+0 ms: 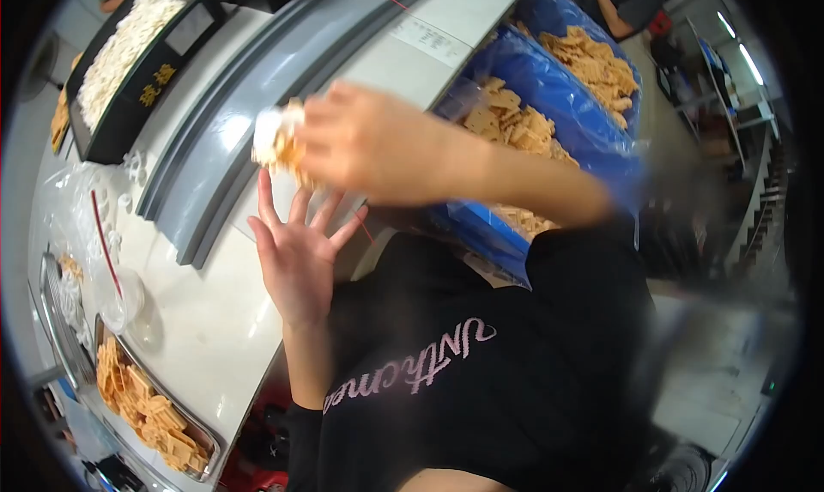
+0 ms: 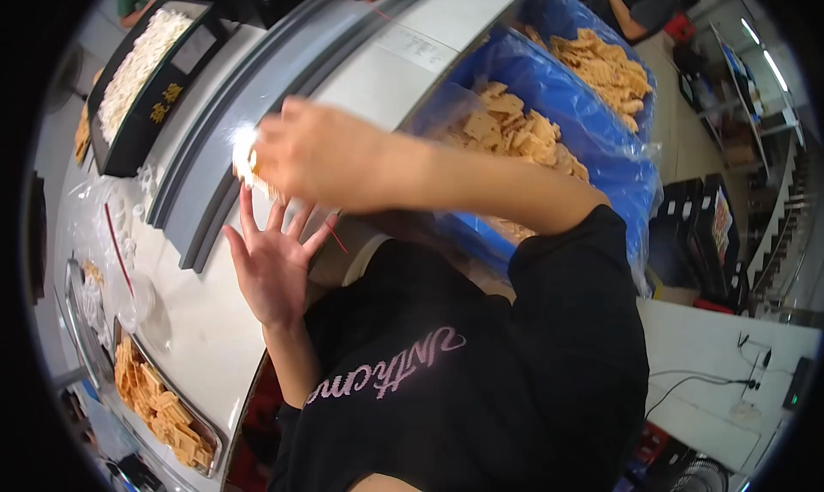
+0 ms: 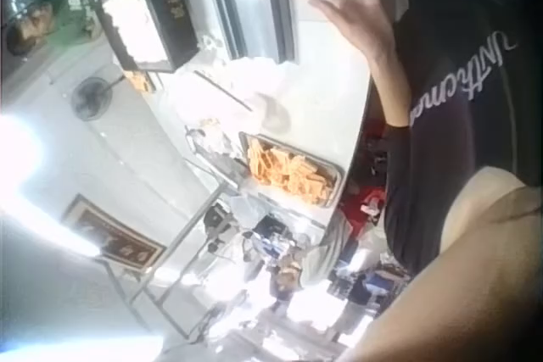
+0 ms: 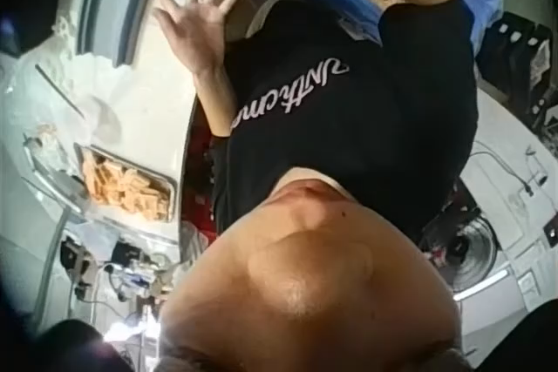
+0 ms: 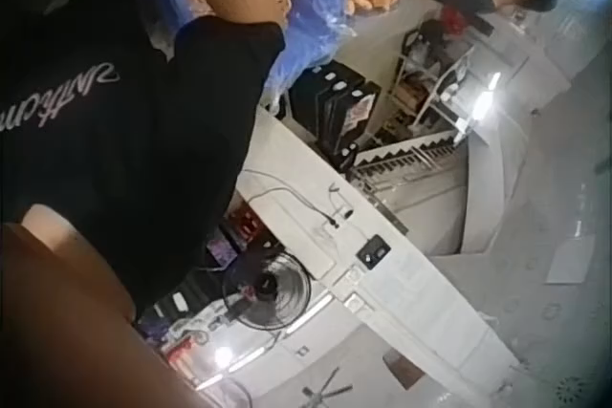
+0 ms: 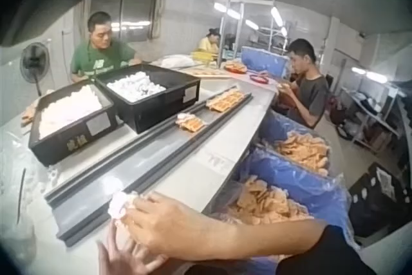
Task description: Assembling small plastic toy components by inserting white plastic parts and threading wires into tan-colored bases.
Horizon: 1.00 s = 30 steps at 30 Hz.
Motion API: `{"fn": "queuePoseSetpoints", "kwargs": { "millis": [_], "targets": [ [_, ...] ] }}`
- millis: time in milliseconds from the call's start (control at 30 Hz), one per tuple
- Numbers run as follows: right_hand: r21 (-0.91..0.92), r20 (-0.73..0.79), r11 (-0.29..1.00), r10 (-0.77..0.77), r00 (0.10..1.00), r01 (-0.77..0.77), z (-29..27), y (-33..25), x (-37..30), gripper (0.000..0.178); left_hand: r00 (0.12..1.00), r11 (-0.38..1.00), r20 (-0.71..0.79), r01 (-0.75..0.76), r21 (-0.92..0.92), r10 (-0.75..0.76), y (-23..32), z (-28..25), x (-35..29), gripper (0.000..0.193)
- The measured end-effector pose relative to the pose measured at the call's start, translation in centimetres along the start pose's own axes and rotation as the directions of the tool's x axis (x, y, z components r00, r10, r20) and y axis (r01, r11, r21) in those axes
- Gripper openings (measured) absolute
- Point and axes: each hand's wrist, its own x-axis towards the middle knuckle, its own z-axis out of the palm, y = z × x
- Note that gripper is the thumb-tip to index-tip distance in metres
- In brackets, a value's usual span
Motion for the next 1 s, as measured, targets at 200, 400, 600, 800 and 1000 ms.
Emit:
{"fn": "queuePoseSetpoints", "kwargs": {
  "millis": [200, 400, 600, 800, 1000],
  "targets": [
    [0.156, -0.192, 0.987, 0.004, 0.981, 0.026, 1.0, -4.3, -6.8, 0.013, 0.992, 0.984, -0.076, 0.084, -0.159, -0.097, -3.7, 0.2, -0.9, 0.062],
    [0.256, -0.094, 0.581, 0.81, 0.578, -0.773, 2.0, 3.1, -20.8, 0.029, 0.967, 0.969, -0.08, 0.24, -0.056, -0.244, -5.7, 1.1, -1.8, 0.062],
    [-0.159, 0.309, 0.26, 0.929, 0.202, -0.952, 10.4, 1.4, -31.8, 0.042, 0.97, 0.976, -0.107, 0.219, -0.012, -0.219, -6.1, 1.3, -1.4, 0.061],
    [0.295, 0.321, -0.138, 0.946, -0.038, -0.945, 5.2, 0.5, -24.7, 0.037, 0.98, 0.982, -0.066, 0.184, -0.033, -0.186, -6.1, 0.1, -1.8, 0.058],
    [0.841, 0.09, 0.067, 0.962, 0.26, -0.537, -1.9, -0.1, -18.6, 0.052, 0.977, 0.979, -0.066, 0.201, -0.043, -0.204, -5.8, 0.4, -1.8, 0.061]
  ]
}}
